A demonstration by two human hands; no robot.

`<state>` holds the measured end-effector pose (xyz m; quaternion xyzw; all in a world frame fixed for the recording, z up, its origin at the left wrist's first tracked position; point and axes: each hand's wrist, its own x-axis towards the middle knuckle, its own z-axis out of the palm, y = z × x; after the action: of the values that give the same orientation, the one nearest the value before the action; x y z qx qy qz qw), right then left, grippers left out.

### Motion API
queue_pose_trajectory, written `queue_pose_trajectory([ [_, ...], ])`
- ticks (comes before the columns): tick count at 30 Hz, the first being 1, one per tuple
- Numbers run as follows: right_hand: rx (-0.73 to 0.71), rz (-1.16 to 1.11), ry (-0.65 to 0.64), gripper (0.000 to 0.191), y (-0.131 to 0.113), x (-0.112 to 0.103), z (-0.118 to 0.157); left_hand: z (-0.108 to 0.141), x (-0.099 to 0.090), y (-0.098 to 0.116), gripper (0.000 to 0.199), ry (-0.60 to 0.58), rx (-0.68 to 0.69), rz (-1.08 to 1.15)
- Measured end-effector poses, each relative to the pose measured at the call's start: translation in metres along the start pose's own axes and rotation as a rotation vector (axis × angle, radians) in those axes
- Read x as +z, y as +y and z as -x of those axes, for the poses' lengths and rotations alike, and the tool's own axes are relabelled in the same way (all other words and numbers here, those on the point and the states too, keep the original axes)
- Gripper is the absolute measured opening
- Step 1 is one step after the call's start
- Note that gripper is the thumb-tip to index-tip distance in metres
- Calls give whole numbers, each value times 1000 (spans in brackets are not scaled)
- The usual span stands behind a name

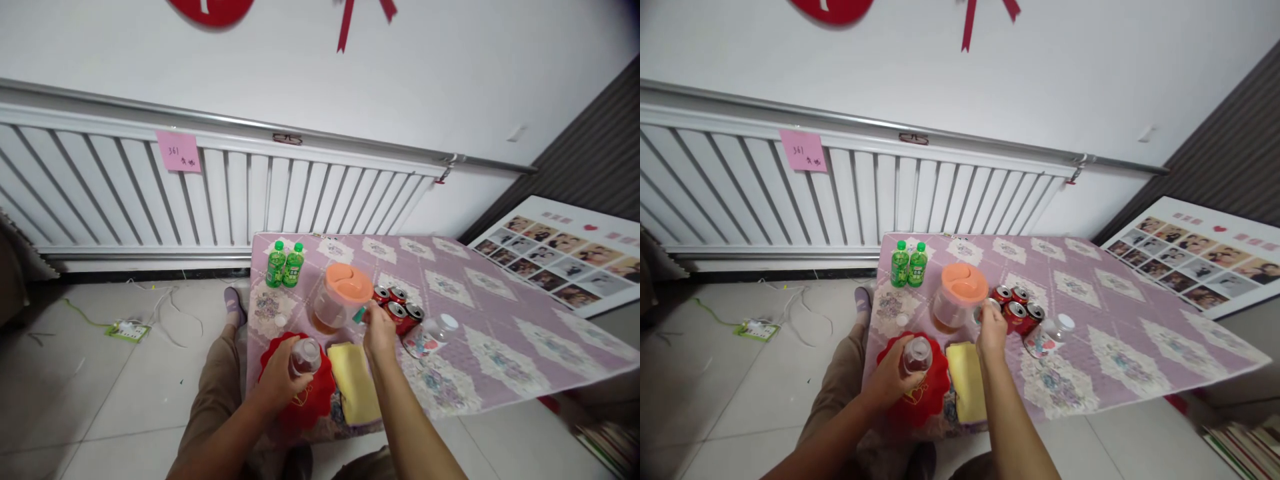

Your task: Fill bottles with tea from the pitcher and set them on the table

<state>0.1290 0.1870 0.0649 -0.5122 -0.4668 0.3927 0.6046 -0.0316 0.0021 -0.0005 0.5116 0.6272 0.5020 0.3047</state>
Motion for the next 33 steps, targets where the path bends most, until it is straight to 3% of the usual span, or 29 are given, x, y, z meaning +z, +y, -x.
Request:
queue_pose_trajectory([
  [4,14,49,2,48,21,5,9,-1,1,-2,70,-5,6,9],
  [9,21,127,-76,50,27,-2,9,0,1,-4,69,4,-3,1],
  [14,-7,235,-91,55,35,-40,13,1,2,-9,69,10,-5,-14],
  [17,-44,355,-74,51,49,-66,31,1,3,-14,70,5,14,-12],
  [19,-88,456,-133,44,59,-76,51,1,4,-16,70,10,24,-24],
  [23,-190,694,-329,25,73,-74,90,1,5,-18,70,31,27,-50],
  [26,-241,872,-408,23,77,-68,109,2,5,-19,73,35,35,-65],
  [33,-308,1135,-456,24,77,-69,111,1,10,-17,69,91,61,-68],
])
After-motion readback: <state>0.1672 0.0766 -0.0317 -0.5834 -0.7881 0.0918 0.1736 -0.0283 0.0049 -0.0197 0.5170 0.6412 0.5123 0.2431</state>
